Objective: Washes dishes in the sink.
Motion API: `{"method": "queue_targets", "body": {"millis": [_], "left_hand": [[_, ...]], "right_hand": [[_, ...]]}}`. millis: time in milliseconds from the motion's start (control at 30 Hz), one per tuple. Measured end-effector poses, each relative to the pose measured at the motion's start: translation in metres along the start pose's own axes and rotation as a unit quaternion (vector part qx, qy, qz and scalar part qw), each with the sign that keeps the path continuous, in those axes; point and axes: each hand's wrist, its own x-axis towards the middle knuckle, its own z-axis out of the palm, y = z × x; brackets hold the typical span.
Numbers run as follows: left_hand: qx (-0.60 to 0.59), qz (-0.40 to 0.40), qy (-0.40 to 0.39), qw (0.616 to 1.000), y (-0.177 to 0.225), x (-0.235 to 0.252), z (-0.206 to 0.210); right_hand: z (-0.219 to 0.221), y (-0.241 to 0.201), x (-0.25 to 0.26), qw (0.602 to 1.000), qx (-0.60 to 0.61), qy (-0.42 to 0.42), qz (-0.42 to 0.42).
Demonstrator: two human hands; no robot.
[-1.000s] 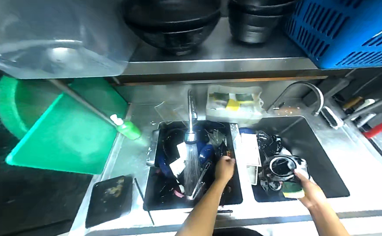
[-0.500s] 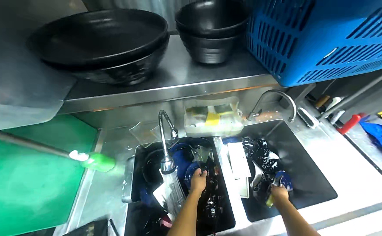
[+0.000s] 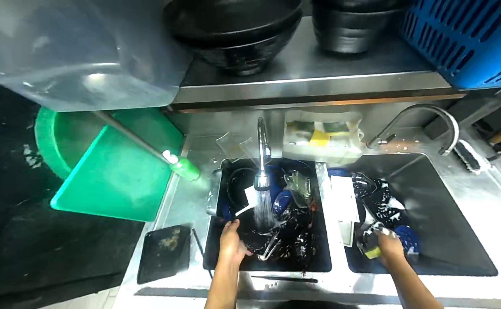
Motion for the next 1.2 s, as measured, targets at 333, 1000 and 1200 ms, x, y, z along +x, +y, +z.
{"method": "queue_targets", "body": {"millis": [333,1000,1200], "left_hand": [[-0.162,-0.041,-0.108,0.980,0.003,-0.018,-0.022],[-0.154,-0.155,-0.297,0.930,-0.046,-0.088,0.144],[-0.167,-0.177,-0.281,0.928,-0.040,-0.076,0.129]], "right_hand": [[0.031,-0.113,-0.088,0.877,0.445,-0.162,0.080],[0.107,-0.137,-0.184,0.756,-0.309,-0.155,-0.556],[0.063,-0.097,-0.180,0.676,-0.318,-0.164,-0.644]]}}
